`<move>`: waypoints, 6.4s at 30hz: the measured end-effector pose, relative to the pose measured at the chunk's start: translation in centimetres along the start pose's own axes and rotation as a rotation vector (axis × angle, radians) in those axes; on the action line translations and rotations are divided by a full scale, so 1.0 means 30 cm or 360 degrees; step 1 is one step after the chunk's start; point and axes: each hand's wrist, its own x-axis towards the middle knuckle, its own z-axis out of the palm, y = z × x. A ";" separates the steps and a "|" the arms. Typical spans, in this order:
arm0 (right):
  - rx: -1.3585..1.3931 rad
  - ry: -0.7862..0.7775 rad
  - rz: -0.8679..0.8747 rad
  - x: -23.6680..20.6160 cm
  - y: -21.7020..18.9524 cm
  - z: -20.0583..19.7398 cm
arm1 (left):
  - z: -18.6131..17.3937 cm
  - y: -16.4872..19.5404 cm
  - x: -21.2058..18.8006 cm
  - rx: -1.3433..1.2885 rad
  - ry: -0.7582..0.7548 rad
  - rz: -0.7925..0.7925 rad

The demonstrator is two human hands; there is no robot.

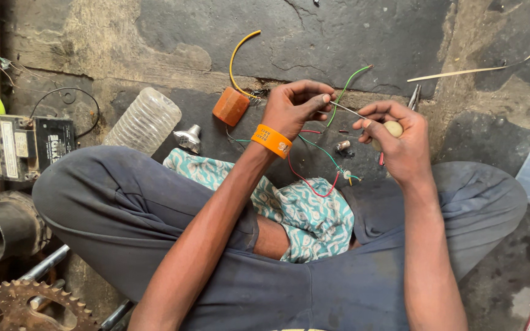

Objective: The person sits on the workshop floor and repairs a small electrical component with colored wires. They strip and twist the wire ends by hand, use a screwdriver and pliers on the wires, and fit the wires into the component's terminals, working on it in their lap.

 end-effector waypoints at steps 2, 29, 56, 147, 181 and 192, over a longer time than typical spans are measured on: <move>-0.0009 0.0018 0.0004 0.002 0.001 -0.003 | -0.008 -0.010 0.006 0.0077 0.0041 0.0038; -0.1104 0.0226 -0.0124 0.045 0.093 0.009 | 0.156 0.004 -0.254 0.1966 -0.0465 0.0363; -0.0905 0.0042 0.0004 0.032 0.085 -0.049 | 0.222 -0.114 -0.281 0.1433 0.0157 0.0354; 0.1106 0.0226 -0.0024 0.015 0.041 -0.214 | 0.094 0.013 -0.231 0.1776 0.0363 0.0180; 0.0980 0.0212 0.0092 0.024 0.009 -0.156 | 0.052 -0.017 -0.149 -0.0031 -0.0068 -0.0339; 0.0594 -0.0360 0.0359 0.026 0.079 -0.034 | 0.102 -0.015 -0.151 -0.0133 -0.0249 -0.0126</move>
